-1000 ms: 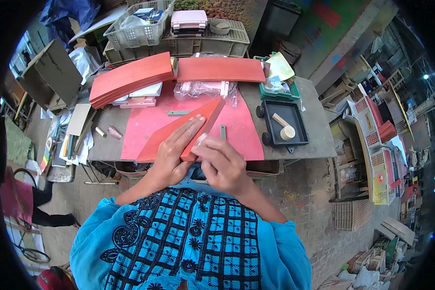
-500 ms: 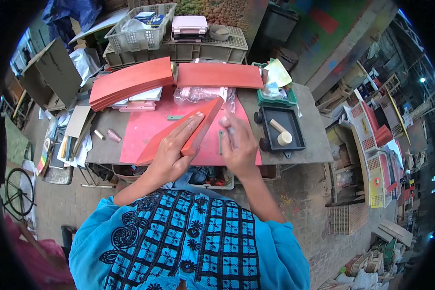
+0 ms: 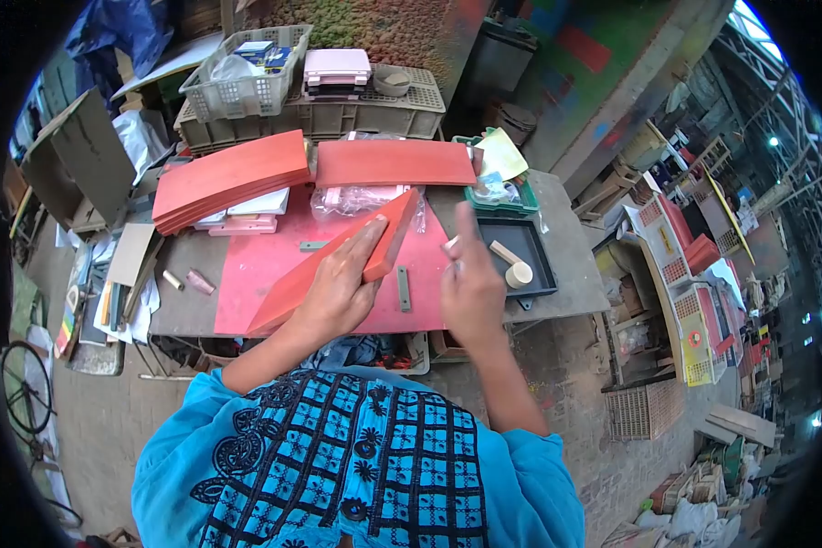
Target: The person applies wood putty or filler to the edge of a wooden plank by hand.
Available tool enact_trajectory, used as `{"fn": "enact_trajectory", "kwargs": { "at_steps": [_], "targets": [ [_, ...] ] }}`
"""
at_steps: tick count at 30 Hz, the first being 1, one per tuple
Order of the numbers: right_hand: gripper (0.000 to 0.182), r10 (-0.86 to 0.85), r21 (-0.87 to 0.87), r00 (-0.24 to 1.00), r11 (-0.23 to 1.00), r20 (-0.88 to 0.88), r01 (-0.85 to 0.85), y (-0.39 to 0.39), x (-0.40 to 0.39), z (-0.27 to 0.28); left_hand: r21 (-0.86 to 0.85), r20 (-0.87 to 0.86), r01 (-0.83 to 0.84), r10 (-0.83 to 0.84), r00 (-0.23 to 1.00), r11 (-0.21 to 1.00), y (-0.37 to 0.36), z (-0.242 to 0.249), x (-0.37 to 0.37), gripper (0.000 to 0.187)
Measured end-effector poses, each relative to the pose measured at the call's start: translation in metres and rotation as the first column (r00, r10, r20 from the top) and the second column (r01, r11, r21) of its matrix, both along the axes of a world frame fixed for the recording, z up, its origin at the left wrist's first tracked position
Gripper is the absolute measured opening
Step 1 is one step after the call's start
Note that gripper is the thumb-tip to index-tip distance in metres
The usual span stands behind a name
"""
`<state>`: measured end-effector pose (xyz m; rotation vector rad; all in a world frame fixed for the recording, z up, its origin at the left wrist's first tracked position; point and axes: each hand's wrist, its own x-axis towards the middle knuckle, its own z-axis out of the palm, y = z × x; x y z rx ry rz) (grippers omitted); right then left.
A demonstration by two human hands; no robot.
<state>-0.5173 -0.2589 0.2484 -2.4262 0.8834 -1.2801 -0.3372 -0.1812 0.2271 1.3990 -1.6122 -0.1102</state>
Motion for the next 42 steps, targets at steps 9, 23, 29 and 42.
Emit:
{"fn": "enact_trajectory", "kwargs": {
  "at_steps": [9, 23, 29, 42],
  "targets": [
    [0.031, 0.813, -0.033, 0.178, 0.236, 0.554, -0.971, 0.031, -0.052, 0.083, 0.039, -0.08, 0.069, -0.066, 0.995, 0.997, 0.017, 0.012, 0.019, 0.067],
    [0.023, 0.97, -0.538, -0.181, -0.068, 0.161, -0.84, 0.118, -0.029, 0.162, 0.001, -0.15, 0.03, -0.03, 0.988, 1.0, 0.042, 0.023, 0.044, 0.066],
    [0.007, 0.976, -0.52, -0.167, -0.073, 0.136, -0.851, 0.121, -0.032, 0.162, 0.013, -0.18, 0.015, -0.012, 0.984, 1.0, 0.044, 0.021, 0.043, 0.065],
    [0.008, 0.976, -0.459, -0.096, 0.005, 0.197, -0.888, 0.118, -0.046, 0.163, 0.031, -0.126, 0.05, -0.045, 0.991, 0.998, 0.049, 0.019, 0.038, 0.067]
  ]
}}
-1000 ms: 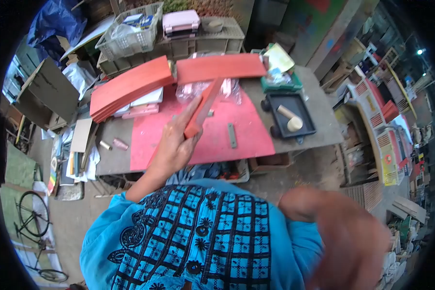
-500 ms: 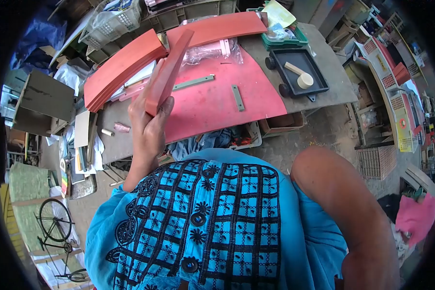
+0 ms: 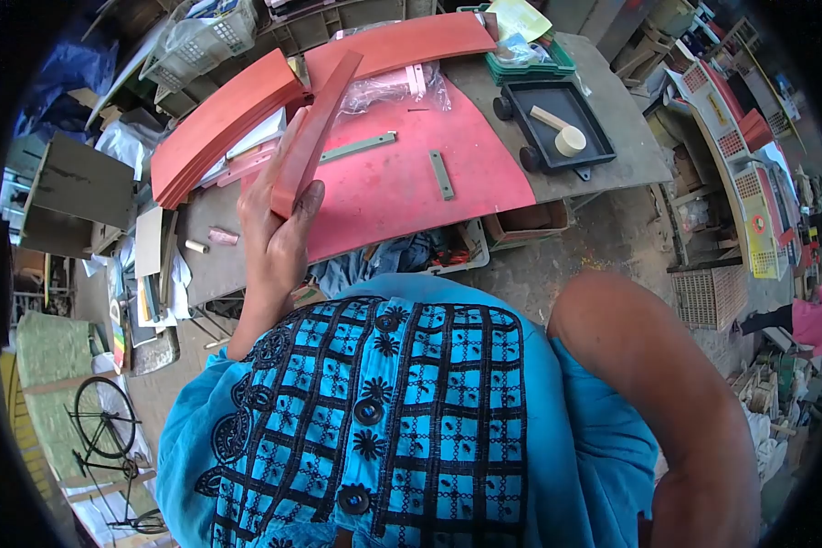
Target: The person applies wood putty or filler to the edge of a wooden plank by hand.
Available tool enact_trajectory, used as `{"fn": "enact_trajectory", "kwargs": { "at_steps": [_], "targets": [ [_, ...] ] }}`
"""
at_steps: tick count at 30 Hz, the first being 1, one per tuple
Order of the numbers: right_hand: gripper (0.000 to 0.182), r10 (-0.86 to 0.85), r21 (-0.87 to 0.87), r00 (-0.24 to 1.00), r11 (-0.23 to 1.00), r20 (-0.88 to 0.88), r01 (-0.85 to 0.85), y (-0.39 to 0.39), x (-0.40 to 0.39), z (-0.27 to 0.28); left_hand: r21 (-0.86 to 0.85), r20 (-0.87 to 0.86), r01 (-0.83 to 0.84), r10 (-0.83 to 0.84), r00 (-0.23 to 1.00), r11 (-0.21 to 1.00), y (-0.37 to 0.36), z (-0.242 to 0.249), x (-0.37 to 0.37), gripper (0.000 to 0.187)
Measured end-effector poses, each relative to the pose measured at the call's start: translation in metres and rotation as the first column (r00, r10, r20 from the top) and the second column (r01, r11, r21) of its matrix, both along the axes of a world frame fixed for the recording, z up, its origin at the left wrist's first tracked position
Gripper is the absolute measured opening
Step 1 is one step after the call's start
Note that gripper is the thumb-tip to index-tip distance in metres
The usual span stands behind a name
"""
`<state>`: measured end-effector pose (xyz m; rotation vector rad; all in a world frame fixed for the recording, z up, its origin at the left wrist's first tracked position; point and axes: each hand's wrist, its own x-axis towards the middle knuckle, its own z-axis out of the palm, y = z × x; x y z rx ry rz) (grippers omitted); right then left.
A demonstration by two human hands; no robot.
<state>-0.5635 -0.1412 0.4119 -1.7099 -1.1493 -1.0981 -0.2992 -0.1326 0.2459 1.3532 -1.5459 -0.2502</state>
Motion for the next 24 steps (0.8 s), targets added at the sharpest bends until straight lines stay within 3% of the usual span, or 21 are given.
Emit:
{"fn": "enact_trajectory", "kwargs": {
  "at_steps": [4, 7, 8, 10, 11, 13, 16, 19, 23, 24],
  "targets": [
    [0.009, 0.029, 0.07, 0.995, 0.997, -0.094, -0.023, -0.023, -0.014, -0.015, 0.068, -0.043, 0.03, -0.027, 0.999, 0.997, 0.005, 0.0, -0.002, 0.07],
    [0.012, -0.132, 0.275, 0.968, 0.943, -0.212, 0.189, -0.061, -0.008, -0.058, 0.03, 0.01, 0.045, -0.045, 0.999, 0.999, 0.007, -0.008, -0.004, 0.072],
    [0.013, -0.272, 0.369, 0.916, 0.852, -0.295, 0.372, -0.073, 0.005, -0.079, 0.07, -0.015, 0.075, -0.075, 0.997, 0.995, 0.01, -0.006, -0.005, 0.073],
    [0.022, -0.498, 0.408, 0.651, 0.516, -0.573, 0.753, -0.091, 0.041, -0.121, 0.065, -0.004, 0.102, -0.102, 0.995, 0.993, 0.012, -0.007, -0.008, 0.074],
    [0.021, -0.526, 0.389, 0.597, 0.458, -0.606, 0.799, -0.099, 0.056, -0.14, 0.067, 0.002, 0.116, -0.117, 0.993, 0.991, 0.013, -0.006, -0.009, 0.074],
    [0.022, -0.604, 0.318, 0.502, 0.392, -0.619, 0.863, -0.112, 0.072, -0.171, 0.043, 0.038, 0.129, -0.131, 0.991, 0.991, 0.014, -0.005, -0.012, 0.073],
    [0.026, -0.799, 0.085, 0.307, 0.309, -0.517, 0.947, -0.113, 0.085, -0.172, 0.036, 0.059, 0.154, -0.155, 0.986, 0.987, 0.016, -0.007, -0.014, 0.073],
    [0.029, -0.922, 0.02, 0.228, 0.234, -0.311, 0.972, -0.105, 0.092, -0.173, 0.037, 0.061, 0.159, -0.161, 0.985, 0.987, 0.018, -0.005, -0.015, 0.074],
    [0.032, -0.904, 0.013, 0.338, 0.347, -0.263, 0.938, -0.074, 0.092, -0.172, -0.023, 0.069, 0.164, -0.162, 0.984, 0.986, 0.019, -0.013, -0.011, 0.074],
    [0.032, -0.946, -0.018, 0.218, 0.229, -0.239, 0.973, -0.078, 0.091, -0.174, -0.028, 0.069, 0.167, -0.164, 0.984, 0.986, 0.018, -0.013, -0.012, 0.075]
  ]
}}
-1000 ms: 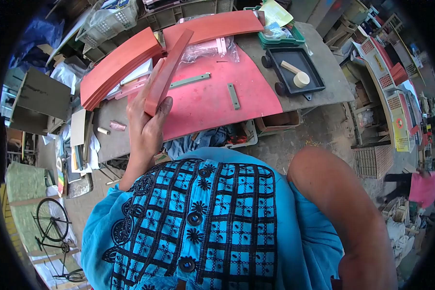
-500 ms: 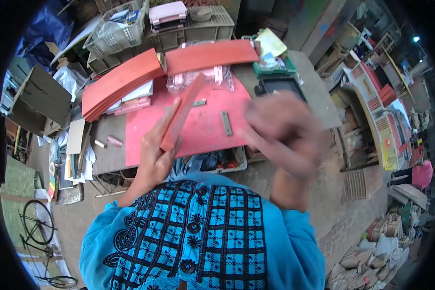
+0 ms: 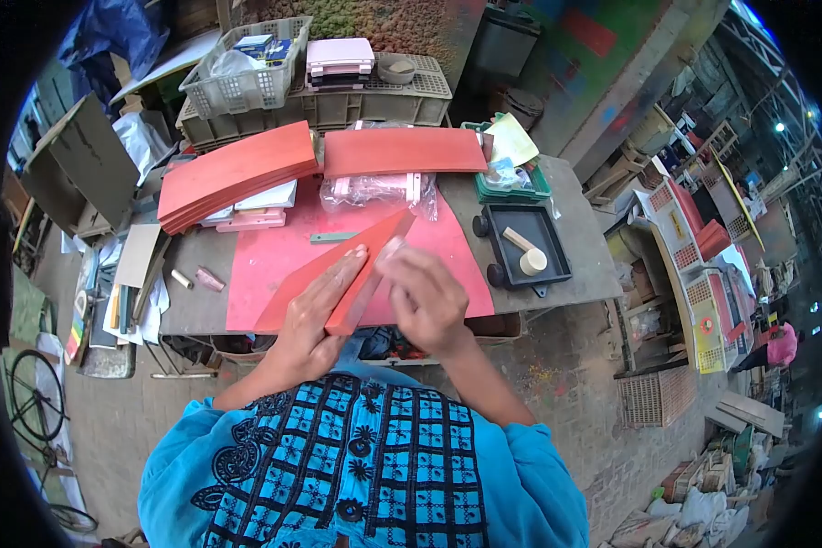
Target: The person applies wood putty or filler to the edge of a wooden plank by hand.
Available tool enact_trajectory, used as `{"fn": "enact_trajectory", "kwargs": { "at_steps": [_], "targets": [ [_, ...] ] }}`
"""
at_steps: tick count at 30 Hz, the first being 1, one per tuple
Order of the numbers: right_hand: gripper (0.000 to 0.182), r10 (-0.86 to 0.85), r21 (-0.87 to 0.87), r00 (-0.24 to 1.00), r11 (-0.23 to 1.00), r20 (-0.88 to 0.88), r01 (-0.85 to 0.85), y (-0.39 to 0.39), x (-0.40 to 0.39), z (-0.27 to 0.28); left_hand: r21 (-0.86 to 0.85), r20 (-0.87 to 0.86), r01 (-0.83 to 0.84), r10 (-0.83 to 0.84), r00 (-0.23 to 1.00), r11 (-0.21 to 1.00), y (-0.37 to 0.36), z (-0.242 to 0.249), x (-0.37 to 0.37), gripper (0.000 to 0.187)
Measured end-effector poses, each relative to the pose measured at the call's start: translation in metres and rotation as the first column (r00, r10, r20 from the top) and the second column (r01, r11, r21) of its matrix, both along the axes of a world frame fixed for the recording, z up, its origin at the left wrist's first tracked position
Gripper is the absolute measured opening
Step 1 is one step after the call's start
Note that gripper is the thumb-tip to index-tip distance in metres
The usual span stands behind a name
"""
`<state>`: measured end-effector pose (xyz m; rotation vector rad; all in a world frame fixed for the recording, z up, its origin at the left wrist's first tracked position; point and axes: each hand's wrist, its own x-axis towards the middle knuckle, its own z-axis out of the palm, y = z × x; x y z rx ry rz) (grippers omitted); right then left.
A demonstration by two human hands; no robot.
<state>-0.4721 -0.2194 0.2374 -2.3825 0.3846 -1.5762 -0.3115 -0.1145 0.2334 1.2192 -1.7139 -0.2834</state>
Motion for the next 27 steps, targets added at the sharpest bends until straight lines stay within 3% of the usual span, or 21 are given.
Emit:
{"fn": "enact_trajectory", "kwargs": {
  "at_steps": [3, 7, 8, 11, 12, 15, 16, 19, 20, 23, 27],
  "targets": [
    [0.033, 0.019, -0.069, 0.999, 0.997, -0.041, -0.022, 0.01, -0.005, 0.001, 0.001, -0.006, -0.003, 0.003, 1.0, 1.0, 0.004, -0.003, -0.001, 0.075],
    [0.031, -0.071, -0.047, 0.997, 0.996, -0.007, 0.07, -0.002, -0.001, -0.007, 0.019, 0.009, -0.013, 0.013, 1.0, 1.0, 0.007, -0.001, -0.002, 0.075],
    [0.029, -0.021, 0.106, 0.999, 0.994, 0.029, 0.018, -0.003, -0.002, -0.006, 0.023, 0.003, -0.009, 0.009, 1.0, 1.0, 0.01, -0.003, -0.003, 0.075],
    [0.03, 0.12, -0.013, 0.993, 0.993, 0.003, -0.12, 0.02, -0.003, 0.001, 0.004, 0.001, -0.014, 0.014, 1.0, 1.0, 0.008, -0.003, 0.0, 0.074],
    [0.031, 0.076, -0.059, 0.997, 0.995, 0.011, -0.075, 0.015, -0.002, -0.004, 0.001, 0.003, -0.013, 0.013, 1.0, 1.0, 0.009, -0.003, 0.001, 0.074],
    [0.034, -0.042, 0.067, 0.999, 0.997, -0.002, 0.042, -0.006, -0.001, -0.002, 0.034, -0.003, -0.017, 0.017, 1.0, 0.999, 0.015, -0.002, -0.003, 0.073],
    [0.032, -0.058, -0.044, 0.995, 0.998, -0.078, 0.055, 0.002, -0.005, -0.001, 0.037, 0.001, -0.026, 0.026, 1.0, 0.999, 0.013, 0.0, -0.002, 0.073],
    [0.03, 0.022, -0.144, 1.0, 0.989, -0.023, -0.025, 0.004, 0.0, -0.004, -0.021, -0.01, -0.016, 0.016, 1.0, 1.0, 0.015, -0.003, 0.0, 0.072],
    [0.029, -0.107, -0.098, 0.994, 0.99, -0.026, 0.104, -0.005, -0.001, -0.011, -0.008, -0.009, -0.021, 0.021, 1.0, 1.0, 0.016, -0.003, -0.001, 0.071],
    [0.029, -0.152, 0.062, 0.988, 0.986, -0.011, 0.153, -0.023, -0.002, -0.006, 0.01, -0.007, -0.026, 0.026, 1.0, 1.0, 0.016, -0.001, -0.002, 0.07],
    [0.028, -0.07, -0.165, 0.997, 0.984, 0.023, 0.073, -0.005, 0.002, -0.018, -0.022, -0.011, -0.02, 0.02, 1.0, 1.0, 0.017, 0.0, 0.002, 0.071]
  ]
}}
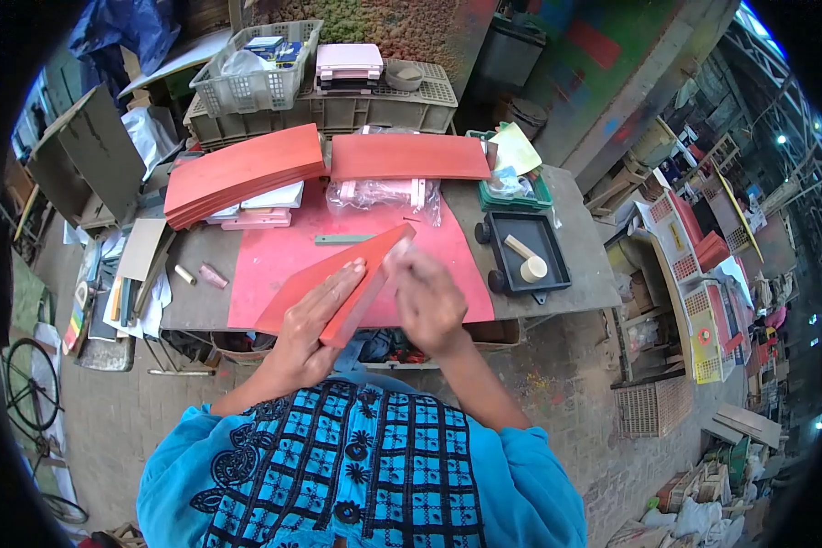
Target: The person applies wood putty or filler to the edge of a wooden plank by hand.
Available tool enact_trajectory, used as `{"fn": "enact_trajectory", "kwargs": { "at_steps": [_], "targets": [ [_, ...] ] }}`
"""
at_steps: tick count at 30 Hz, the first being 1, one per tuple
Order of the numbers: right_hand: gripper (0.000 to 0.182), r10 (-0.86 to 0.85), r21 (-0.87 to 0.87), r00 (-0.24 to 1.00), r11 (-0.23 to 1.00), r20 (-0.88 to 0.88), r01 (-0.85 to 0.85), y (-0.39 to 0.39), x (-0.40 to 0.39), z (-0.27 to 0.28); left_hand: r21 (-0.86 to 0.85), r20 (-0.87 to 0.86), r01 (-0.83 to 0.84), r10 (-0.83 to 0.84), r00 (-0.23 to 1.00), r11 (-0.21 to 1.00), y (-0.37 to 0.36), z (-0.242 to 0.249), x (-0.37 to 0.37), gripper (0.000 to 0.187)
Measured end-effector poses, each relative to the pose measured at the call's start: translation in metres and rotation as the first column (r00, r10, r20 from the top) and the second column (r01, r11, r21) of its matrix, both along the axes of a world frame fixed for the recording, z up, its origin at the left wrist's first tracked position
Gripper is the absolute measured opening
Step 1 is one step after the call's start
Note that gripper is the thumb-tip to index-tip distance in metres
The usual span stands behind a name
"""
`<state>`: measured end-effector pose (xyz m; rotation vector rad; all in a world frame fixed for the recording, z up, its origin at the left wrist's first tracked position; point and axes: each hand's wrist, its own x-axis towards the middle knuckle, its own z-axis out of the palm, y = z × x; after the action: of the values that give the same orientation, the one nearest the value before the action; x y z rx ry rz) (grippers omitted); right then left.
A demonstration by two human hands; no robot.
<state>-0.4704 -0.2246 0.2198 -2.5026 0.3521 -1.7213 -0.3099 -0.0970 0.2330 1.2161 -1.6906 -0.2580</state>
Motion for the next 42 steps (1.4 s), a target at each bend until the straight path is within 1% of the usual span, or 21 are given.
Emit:
{"fn": "enact_trajectory", "kwargs": {
  "at_steps": [1, 4, 8, 9, 11, 12, 13, 15, 16, 17, 19, 21, 25, 28, 29, 31, 32, 36, 40, 41, 42],
  "targets": [
    [0.028, -0.097, 0.039, 0.995, 0.994, -0.02, 0.098, -0.013, -0.001, -0.002, 0.008, -0.004, 0.007, -0.007, 1.0, 1.0, 0.001, -0.001, -0.001, 0.071],
    [0.035, -0.135, 0.172, 0.991, 0.976, -0.01, 0.135, -0.03, -0.007, 0.003, 0.042, 0.008, -0.001, 0.0, 1.0, 0.999, 0.002, 0.001, -0.002, 0.071],
    [0.037, 0.056, 0.06, 0.998, 0.996, 0.029, -0.058, 0.001, 0.002, 0.001, 0.024, 0.008, 0.007, -0.007, 1.0, 1.0, 0.003, 0.0, 0.002, 0.071],
    [0.033, -0.1, -0.011, 0.995, 0.995, -0.003, 0.1, -0.012, 0.002, -0.001, 0.047, 0.001, 0.006, -0.006, 1.0, 0.999, 0.004, 0.002, 0.001, 0.071],
    [0.03, -0.065, 0.328, 0.994, 0.944, 0.093, 0.031, -0.046, 0.003, -0.015, 0.087, -0.001, 0.002, -0.002, 1.0, 0.996, 0.004, 0.007, -0.001, 0.071],
    [0.029, -0.08, 0.469, 0.985, 0.883, 0.155, -0.003, -0.061, -0.005, -0.021, 0.099, 0.006, 0.005, -0.006, 1.0, 0.995, 0.007, 0.009, -0.001, 0.071],
    [0.028, -0.017, 0.754, 0.906, 0.562, 0.423, -0.341, -0.066, -0.003, -0.026, 0.105, 0.014, 0.02, -0.021, 1.0, 0.994, 0.009, 0.01, -0.001, 0.07],
    [0.03, -0.05, 0.746, 0.775, 0.317, 0.63, -0.585, -0.074, -0.006, -0.029, 0.146, -0.002, -0.02, 0.021, 1.0, 0.989, 0.014, 0.013, -0.004, 0.067],
    [0.028, -0.112, 0.701, 0.714, 0.348, 0.691, -0.623, -0.072, -0.001, -0.028, 0.288, -0.056, -0.058, 0.077, 0.995, 0.956, 0.018, 0.005, -0.002, 0.063],
    [0.024, -0.189, 0.691, 0.671, 0.317, 0.717, -0.65, -0.069, 0.002, -0.025, 0.166, -0.029, -0.108, 0.114, 0.993, 0.98, 0.018, -0.008, 0.0, 0.06],
    [0.021, -0.263, 0.665, 0.611, 0.313, 0.746, -0.678, -0.096, 0.015, -0.058, 0.443, 0.006, -0.358, 0.397, 0.918, 0.822, 0.028, -0.015, 0.003, 0.04],
    [0.018, -0.373, 0.65, 0.557, 0.199, 0.742, -0.733, -0.095, 0.024, -0.06, 0.215, -0.164, -0.279, 0.317, 0.934, 0.936, 0.014, -0.03, 0.01, 0.043],
    [0.015, -0.465, 0.423, 0.421, -0.106, 0.779, -0.9, -0.085, 0.036, -0.054, 0.143, -0.02, -0.306, 0.311, 0.95, 0.941, 0.015, -0.025, 0.016, 0.051],
    [0.024, -0.144, 0.548, 0.556, -0.091, 0.819, -0.831, -0.071, 0.036, -0.068, 0.086, -0.051, -0.234, 0.238, 0.97, 0.969, 0.009, -0.008, 0.001, 0.054],
    [0.031, -0.141, 0.609, 0.61, -0.05, 0.78, -0.791, -0.072, 0.042, -0.078, 0.211, -0.084, -0.243, 0.266, 0.96, 0.947, 0.012, -0.006, 0.002, 0.054],
    [0.037, -0.131, 0.641, 0.651, -0.113, 0.748, -0.759, -0.065, 0.04, -0.073, 0.115, -0.114, -0.233, 0.246, 0.963, 0.966, 0.004, -0.01, -0.002, 0.053],
    [0.037, -0.151, 0.67, 0.673, -0.078, 0.724, -0.738, -0.056, 0.038, -0.064, 0.099, -0.083, -0.248, 0.256, 0.963, 0.964, 0.003, -0.012, 0.001, 0.053],
    [0.035, -0.215, 0.776, 0.754, 0.036, 0.621, -0.629, -0.052, 0.021, -0.06, 0.371, -0.004, -0.274, 0.297, 0.955, 0.887, 0.009, 0.009, -0.007, 0.046],
    [0.035, -0.257, 0.709, 0.675, 0.068, 0.692, -0.702, -0.047, 0.002, -0.05, 0.237, 0.073, -0.26, 0.25, 0.966, 0.936, 0.004, 0.008, -0.008, 0.051],
    [0.029, -0.271, 0.719, 0.677, 0.09, 0.684, -0.689, -0.048, -0.002, -0.051, 0.216, 0.095, -0.232, 0.216, 0.972, 0.948, 0.001, 0.007, -0.008, 0.059],
    [0.027, -0.21, 0.793, 0.765, 0.145, 0.609, -0.592, -0.05, -0.008, -0.055, 0.257, 0.048, -0.255, 0.251, 0.967, 0.932, 0.002, 0.006, -0.008, 0.055]
  ]
}}
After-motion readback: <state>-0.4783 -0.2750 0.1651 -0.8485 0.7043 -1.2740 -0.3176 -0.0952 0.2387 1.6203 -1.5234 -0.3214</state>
